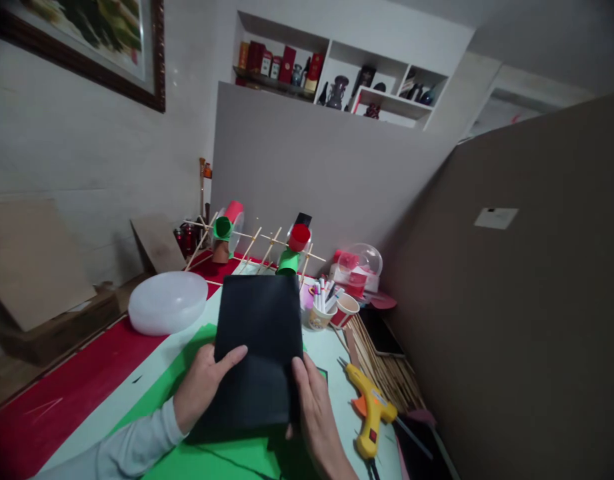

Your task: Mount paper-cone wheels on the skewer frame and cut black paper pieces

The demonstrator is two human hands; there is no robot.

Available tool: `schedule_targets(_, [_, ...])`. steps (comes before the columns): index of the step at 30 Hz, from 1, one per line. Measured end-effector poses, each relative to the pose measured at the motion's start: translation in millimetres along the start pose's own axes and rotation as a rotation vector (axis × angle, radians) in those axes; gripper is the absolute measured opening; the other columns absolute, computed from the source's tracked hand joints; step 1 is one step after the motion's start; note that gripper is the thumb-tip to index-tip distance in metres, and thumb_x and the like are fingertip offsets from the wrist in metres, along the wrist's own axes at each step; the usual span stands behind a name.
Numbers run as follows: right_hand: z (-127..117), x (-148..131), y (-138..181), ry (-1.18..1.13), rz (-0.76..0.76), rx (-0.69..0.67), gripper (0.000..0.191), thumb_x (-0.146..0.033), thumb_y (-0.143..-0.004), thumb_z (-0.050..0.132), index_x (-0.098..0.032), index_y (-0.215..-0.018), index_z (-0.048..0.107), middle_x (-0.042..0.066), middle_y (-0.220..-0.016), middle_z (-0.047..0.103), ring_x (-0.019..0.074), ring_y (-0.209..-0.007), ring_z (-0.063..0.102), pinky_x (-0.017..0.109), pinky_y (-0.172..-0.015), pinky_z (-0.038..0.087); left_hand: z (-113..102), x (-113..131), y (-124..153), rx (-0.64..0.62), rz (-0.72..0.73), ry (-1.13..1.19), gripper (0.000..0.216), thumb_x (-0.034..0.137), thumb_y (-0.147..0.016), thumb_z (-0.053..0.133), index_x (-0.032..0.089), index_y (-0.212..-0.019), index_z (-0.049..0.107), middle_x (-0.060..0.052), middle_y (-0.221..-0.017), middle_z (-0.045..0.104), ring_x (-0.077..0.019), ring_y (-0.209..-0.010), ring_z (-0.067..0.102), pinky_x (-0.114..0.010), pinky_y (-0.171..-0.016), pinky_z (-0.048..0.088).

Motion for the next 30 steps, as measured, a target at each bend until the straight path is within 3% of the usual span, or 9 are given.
schedule_targets(2, [6.0,2.0,1.1,-0.011,0.062,-0.051,0.066,-0.065,-0.09,0.044,-0.019,-0.137,0.058,0.017,-0.136,0.06,0.0267,-0.088,0.071,0.034,-0.057,0.059,-4.4,-3.6,-3.6,0.034,-0.02,0.035,0.044,0.047,-0.074,0.071,0.01,-0.099,0.074,-0.016,-0.113,0.075,-0.0346,-0.11,0.067,-0.045,-0.099,0.051])
schedule_targets(3, [10.1,-1.5,0.4,0.0,0.029,-0.084,0.065,-0.065,-0.091,0.044,-0.019,-0.135,0.06,0.017,-0.128,0.065,0.026,-0.081,0.071,0.034,-0.055,0.057,-6.2,-5.7,-5.1,0.047,-0.029,0.04,0.046,0.047,-0.073,0.072,0.01,-0.099,0.074,-0.016,-0.111,0.075,-0.0349,-0.109,0.068,-0.045,-0.097,0.052])
schedule_targets(7, [15.9,-22.3,-4.0,0.088,-0.241,-0.058,0.052,-0.06,-0.091,0.047,-0.019,-0.111,0.07,0.011,-0.095,0.073,0.026,-0.089,0.067,0.035,-0.081,0.055,-10.2,-14.5,-7.8,0.068,-0.057,0.033,0.053,0.049,-0.07,0.076,0.008,-0.102,0.073,-0.016,-0.104,0.077,-0.036,-0.103,0.07,-0.045,-0.09,0.056])
schedule_targets(11, [14.1,-24.4,-2.0,0.166,-0.322,-0.035,0.046,-0.055,-0.095,0.042,-0.02,-0.099,0.07,0.005,-0.072,0.068,0.0207,-0.066,0.061,0.031,-0.066,0.052,-12.1,-21.0,-7.6,0.081,-0.085,0.039,0.059,0.05,-0.068,0.079,0.008,-0.108,0.072,-0.017,-0.107,0.077,-0.0363,-0.105,0.07,-0.043,-0.087,0.059])
schedule_targets(16, [2.6,-36.9,8.1,0.148,-0.455,-0.029,0.039,-0.055,-0.093,0.047,-0.025,-0.106,0.069,0.007,-0.091,0.072,0.024,-0.089,0.066,0.033,-0.08,0.053,-12.1,-17.2,-8.3,0.086,-0.06,0.026,0.06,0.05,-0.068,0.079,0.009,-0.111,0.071,-0.015,-0.111,0.076,-0.0348,-0.109,0.069,-0.042,-0.091,0.058])
schedule_targets(20, [10.0,-36.6,2.9,0.164,-0.402,-0.032,0.044,-0.046,-0.101,0.032,-0.022,-0.097,0.068,0.005,-0.074,0.069,0.0202,-0.067,0.063,0.031,-0.067,0.05,-14.0,-18.5,-7.9,0.106,-0.077,0.014,0.065,0.051,-0.066,0.081,0.008,-0.114,0.069,-0.016,-0.115,0.074,-0.036,-0.113,0.067,-0.044,-0.095,0.056])
schedule_targets(23, [16.9,-33.4,0.5,0.188,-0.377,-0.034,0.043,-0.046,-0.1,0.034,-0.02,-0.094,0.067,0.002,-0.061,0.06,0.0187,-0.053,0.052,0.031,-0.056,0.043,-13.7,-19.3,-7.8,0.112,-0.071,-0.031,0.06,0.052,-0.066,0.08,0.009,-0.107,0.071,-0.016,-0.115,0.075,-0.0364,-0.112,0.067,-0.043,-0.096,0.056])
schedule_targets(27, [12.9,-38.3,2.8,0.166,-0.375,-0.058,0.042,-0.047,-0.101,0.034,-0.022,-0.097,0.067,0.004,-0.074,0.066,0.0202,-0.068,0.062,0.031,-0.065,0.049,-12.6,-16.4,-5.8,0.119,-0.106,0.044,0.059,0.048,-0.063,0.083,0.011,-0.107,0.07,-0.013,-0.11,0.077,-0.0348,-0.11,0.069,-0.039,-0.09,0.059])
schedule_targets(30, [5.0,-51.2,-2.8,0.067,-0.332,-0.139,0.045,-0.047,-0.103,0.027,-0.023,-0.106,0.065,0.006,-0.083,0.071,0.0201,-0.077,0.068,0.031,-0.068,0.055,-23.9,-10.7,-3.0,0.154,-0.204,0.146,0.062,0.045,-0.06,0.086,0.012,-0.11,0.069,-0.011,-0.109,0.077,-0.0335,-0.105,0.071,-0.038,-0.085,0.061])
Point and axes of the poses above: each hand's wrist, its own y-axis away from the middle knuckle, its own z-axis out of the palm, x = y × z, the point moved 8 cm from there along -y, towards the middle knuckle
